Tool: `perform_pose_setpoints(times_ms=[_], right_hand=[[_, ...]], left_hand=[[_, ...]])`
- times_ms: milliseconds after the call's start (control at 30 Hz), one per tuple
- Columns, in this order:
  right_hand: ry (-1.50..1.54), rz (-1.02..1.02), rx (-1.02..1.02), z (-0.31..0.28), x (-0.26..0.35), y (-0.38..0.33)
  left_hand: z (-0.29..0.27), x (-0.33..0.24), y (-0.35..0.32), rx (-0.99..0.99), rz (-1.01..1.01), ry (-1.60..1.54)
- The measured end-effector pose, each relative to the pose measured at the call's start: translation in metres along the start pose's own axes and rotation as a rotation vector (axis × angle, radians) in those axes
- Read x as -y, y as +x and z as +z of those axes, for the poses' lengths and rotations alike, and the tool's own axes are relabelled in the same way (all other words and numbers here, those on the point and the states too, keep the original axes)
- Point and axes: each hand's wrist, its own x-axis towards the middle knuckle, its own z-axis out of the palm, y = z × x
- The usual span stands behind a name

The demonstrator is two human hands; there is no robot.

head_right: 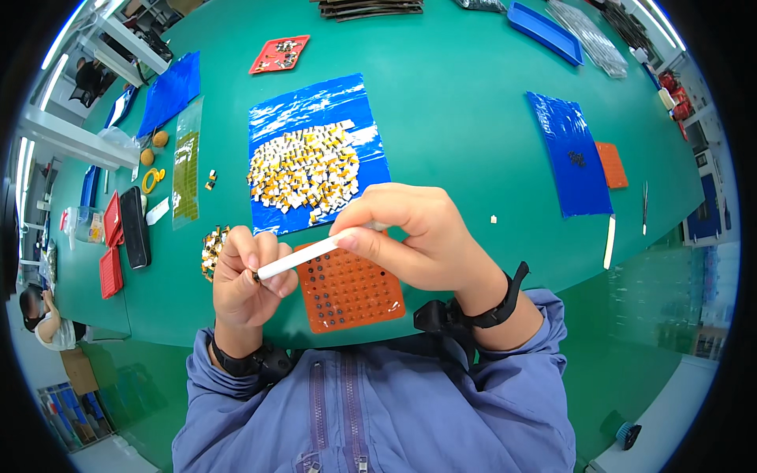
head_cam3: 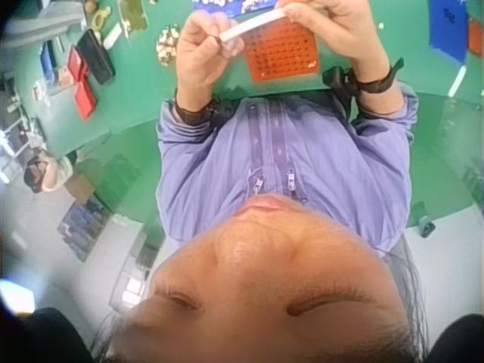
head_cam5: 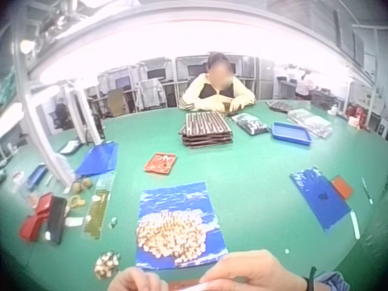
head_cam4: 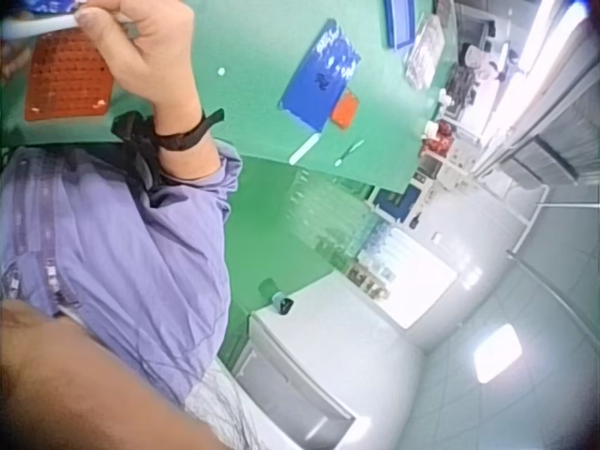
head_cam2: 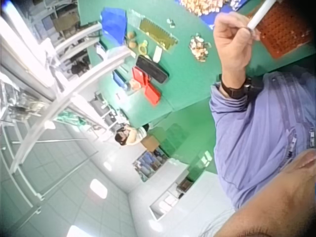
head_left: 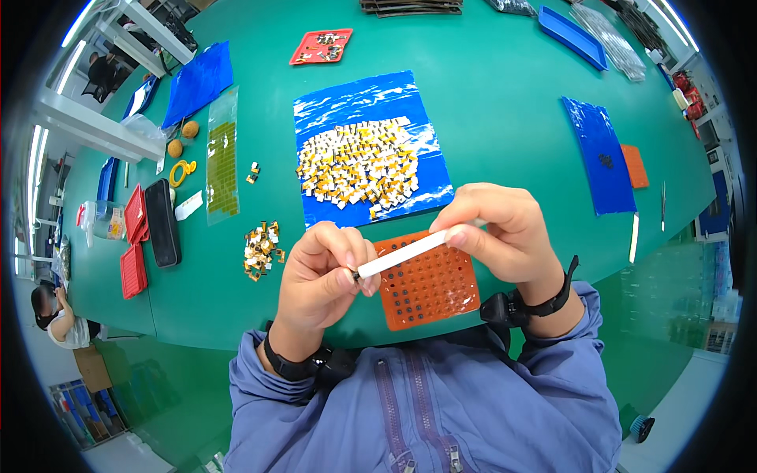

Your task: The person uses a white plastic tool to pick up small yellow and white electronic components from a blue sheet and places them into the holes of an orange grid tray. The person repeats this pick-and-place action continuously throughout the clip.

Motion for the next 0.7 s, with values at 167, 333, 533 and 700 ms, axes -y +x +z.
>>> perform_pose_setpoints(times_ms=[167,333,533,700], right_hand=[[-0.016,-0.085,-0.002,0.006,-0.001,0.000],[-0.089,-0.094,0.040,0.002,0.001,-0.001],[-0.068,-0.101,-0.015,0.006,0.001,-0.002],[-0.097,-0.075,0.017,0.005,0.002,-0.005]], left_hand=[[0.000,0.001,0.000,0.013,0.003,-0.011],[0.000,0.000,0.000,0.029,-0.010,0.003],[-0.001,0.000,0.000,0.041,-0.019,0.011],[-0.001,0.000,0.000,0.034,-0.013,0.018]])
